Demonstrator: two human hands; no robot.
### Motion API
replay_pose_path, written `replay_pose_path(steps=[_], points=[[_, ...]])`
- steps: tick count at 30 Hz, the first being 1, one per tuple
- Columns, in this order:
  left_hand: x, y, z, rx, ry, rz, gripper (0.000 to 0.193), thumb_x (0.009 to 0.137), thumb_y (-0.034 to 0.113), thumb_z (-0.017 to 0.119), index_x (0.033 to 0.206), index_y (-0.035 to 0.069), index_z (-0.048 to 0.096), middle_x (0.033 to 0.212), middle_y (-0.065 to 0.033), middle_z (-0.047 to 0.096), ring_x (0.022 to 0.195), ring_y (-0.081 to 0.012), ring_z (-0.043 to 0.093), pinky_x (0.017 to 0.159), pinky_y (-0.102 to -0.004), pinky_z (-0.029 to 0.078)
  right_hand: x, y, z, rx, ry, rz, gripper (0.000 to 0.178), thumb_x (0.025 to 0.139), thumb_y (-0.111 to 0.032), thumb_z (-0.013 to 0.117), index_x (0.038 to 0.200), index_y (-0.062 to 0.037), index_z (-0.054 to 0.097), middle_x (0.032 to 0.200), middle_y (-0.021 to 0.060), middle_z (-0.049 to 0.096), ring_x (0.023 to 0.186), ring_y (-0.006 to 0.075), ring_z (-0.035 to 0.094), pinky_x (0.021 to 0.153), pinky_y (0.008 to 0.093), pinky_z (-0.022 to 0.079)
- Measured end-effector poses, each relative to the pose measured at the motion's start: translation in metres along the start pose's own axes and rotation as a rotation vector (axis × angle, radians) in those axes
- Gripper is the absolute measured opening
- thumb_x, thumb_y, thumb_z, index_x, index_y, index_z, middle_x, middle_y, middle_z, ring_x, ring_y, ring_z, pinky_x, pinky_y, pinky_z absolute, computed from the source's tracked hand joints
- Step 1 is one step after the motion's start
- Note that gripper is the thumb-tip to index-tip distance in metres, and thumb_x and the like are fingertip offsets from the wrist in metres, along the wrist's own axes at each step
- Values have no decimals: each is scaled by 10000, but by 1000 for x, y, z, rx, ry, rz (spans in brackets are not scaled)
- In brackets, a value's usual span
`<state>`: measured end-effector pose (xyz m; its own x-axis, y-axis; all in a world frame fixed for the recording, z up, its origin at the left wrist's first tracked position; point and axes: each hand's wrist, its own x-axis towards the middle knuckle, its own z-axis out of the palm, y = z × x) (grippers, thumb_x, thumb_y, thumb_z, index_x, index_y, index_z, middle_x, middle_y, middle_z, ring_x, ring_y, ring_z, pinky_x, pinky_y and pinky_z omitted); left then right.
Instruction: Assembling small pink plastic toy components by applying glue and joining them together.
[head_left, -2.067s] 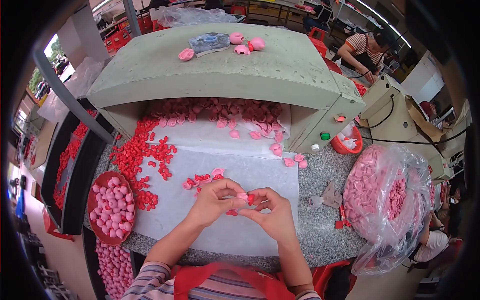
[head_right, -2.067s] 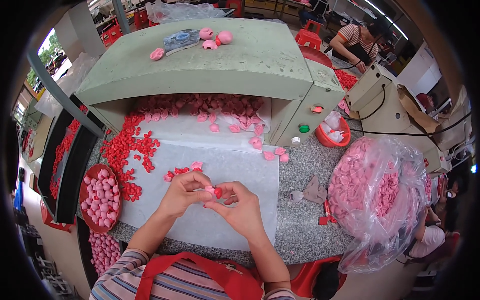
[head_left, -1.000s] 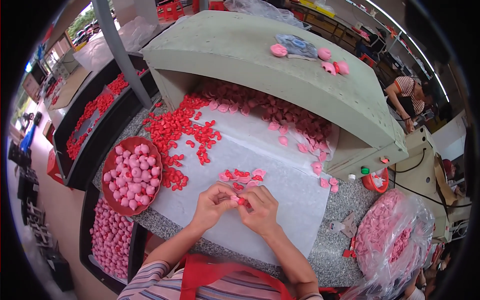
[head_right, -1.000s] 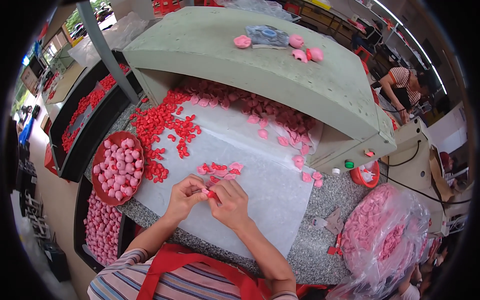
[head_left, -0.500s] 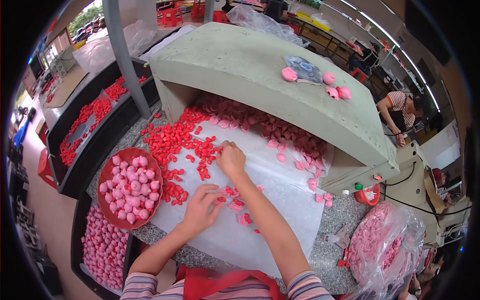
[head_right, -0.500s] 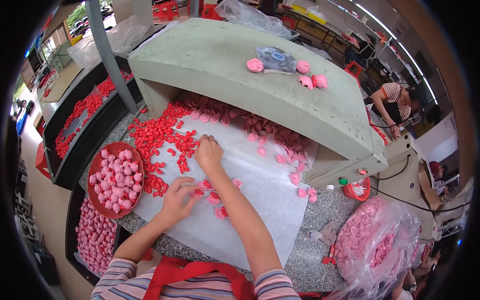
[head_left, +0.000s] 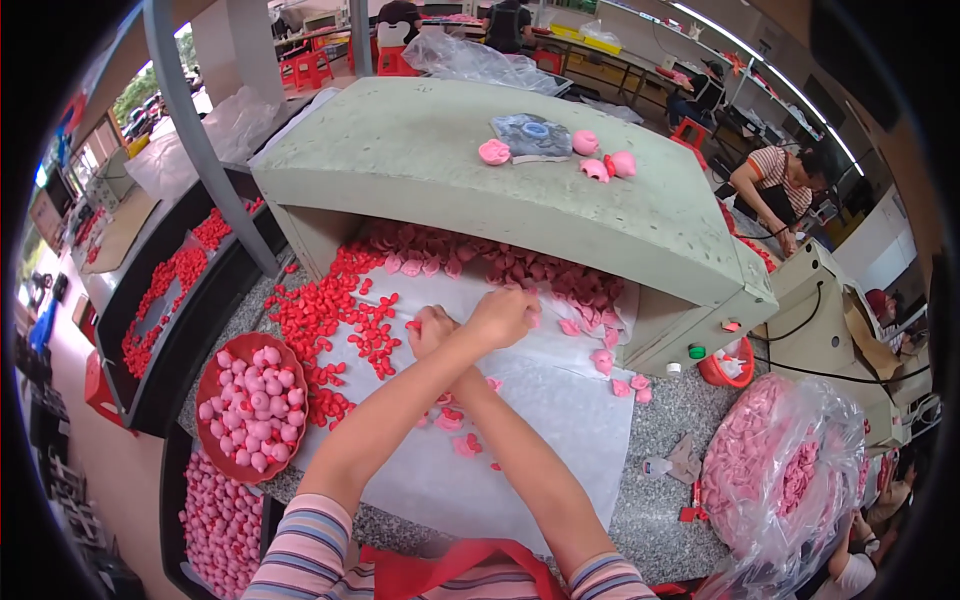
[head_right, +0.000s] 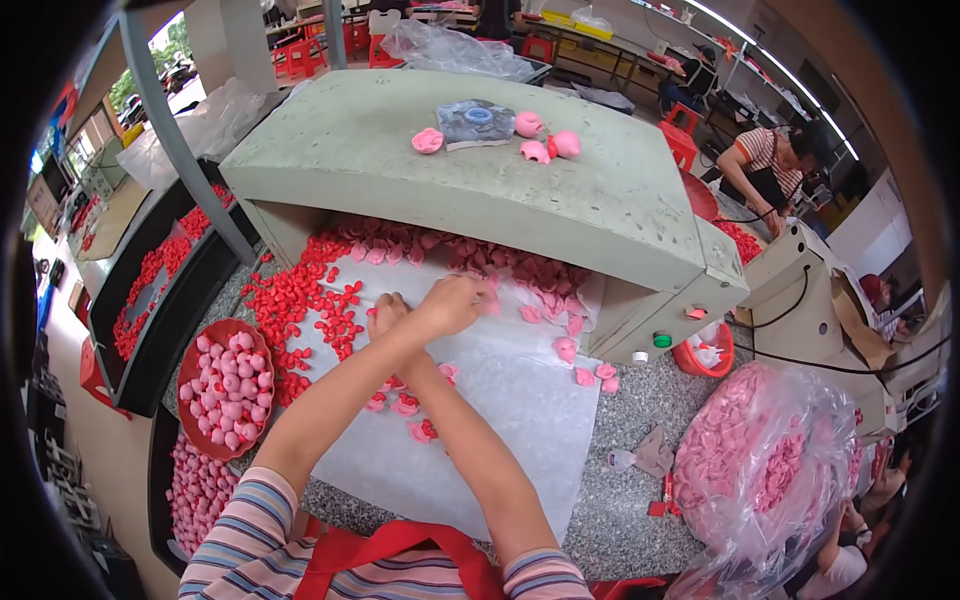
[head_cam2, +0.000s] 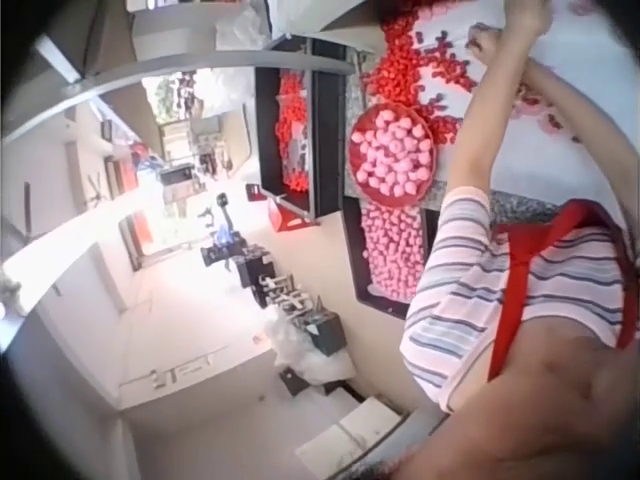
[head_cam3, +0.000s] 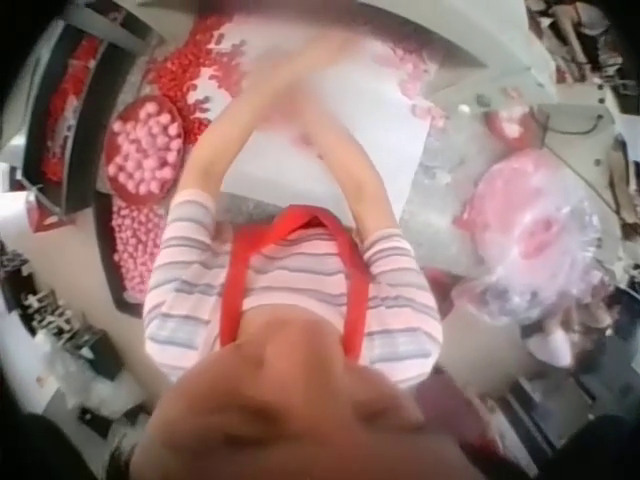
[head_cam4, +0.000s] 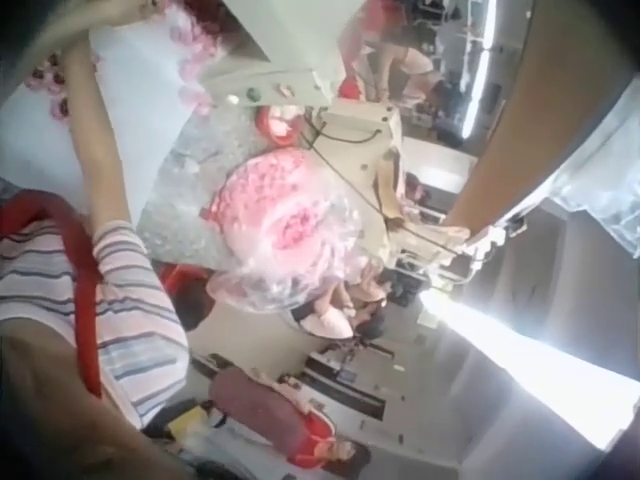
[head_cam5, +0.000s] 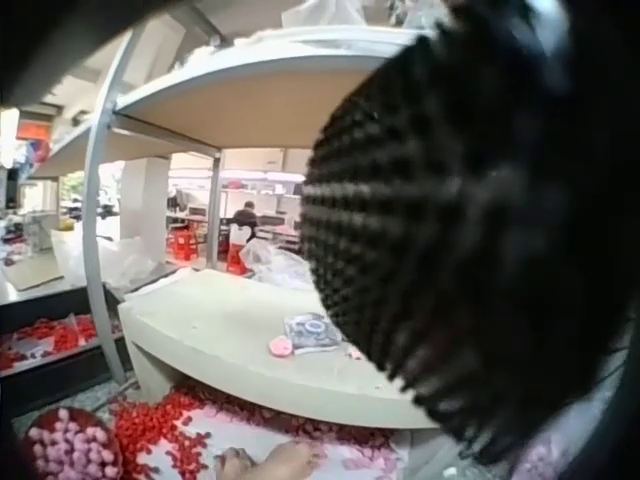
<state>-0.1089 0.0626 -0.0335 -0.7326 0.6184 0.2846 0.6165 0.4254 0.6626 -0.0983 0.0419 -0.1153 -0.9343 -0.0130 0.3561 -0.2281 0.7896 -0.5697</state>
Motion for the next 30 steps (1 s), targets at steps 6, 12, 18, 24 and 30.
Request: replay_pose_path(steps=[6, 12, 18, 24, 30], points=[[12, -11, 28, 272, -183, -19, 242, 690, 34, 553, 897, 101, 659, 1011, -144, 578, 948, -313, 561, 790, -403, 459, -92, 17, -102, -65, 216, 195, 159, 669, -61, 619, 823, -33, 593, 780, 139, 584, 653, 280, 577, 562, 356, 463], [-10, -21, 30, 251, 51, -132, 369, 706, 46, 577, 1073, 90, 579, 971, -184, 569, 882, -304, 573, 747, -396, 478, -144, 32, -158, 811, 216, 621, 181, 762, -23, 624, 937, 10, 595, 797, 80, 618, 659, 117, 576, 574, 249, 471], [-101, 13, -7, -1622, -87, -493, 325, 862, 99, 527, 1174, 15, 495, 1055, -98, 560, 1034, -237, 547, 833, -290, 481, -154, -5, -180, 1055, 201, 646, 265, 776, 9, 603, 1038, 30, 568, 881, 131, 633, 684, 140, 611, 603, 225, 499], [-170, 50, -21, -1665, 2, -409, 295, 835, 49, 549, 1128, 17, 526, 1143, -129, 537, 1073, -257, 528, 825, -296, 487, -156, -49, -194, 1055, 194, 516, 233, 757, 40, 609, 988, 45, 585, 844, 125, 632, 681, 137, 607, 608, 228, 497], [-179, 64, -20, -1096, 174, -90, 313, 798, 31, 588, 1108, 22, 548, 1142, -125, 540, 1008, -215, 566, 715, -255, 490, -161, -70, -200, 837, 196, 338, 242, 738, 75, 617, 977, 39, 593, 852, 74, 603, 724, 112, 576, 636, 212, 473]])
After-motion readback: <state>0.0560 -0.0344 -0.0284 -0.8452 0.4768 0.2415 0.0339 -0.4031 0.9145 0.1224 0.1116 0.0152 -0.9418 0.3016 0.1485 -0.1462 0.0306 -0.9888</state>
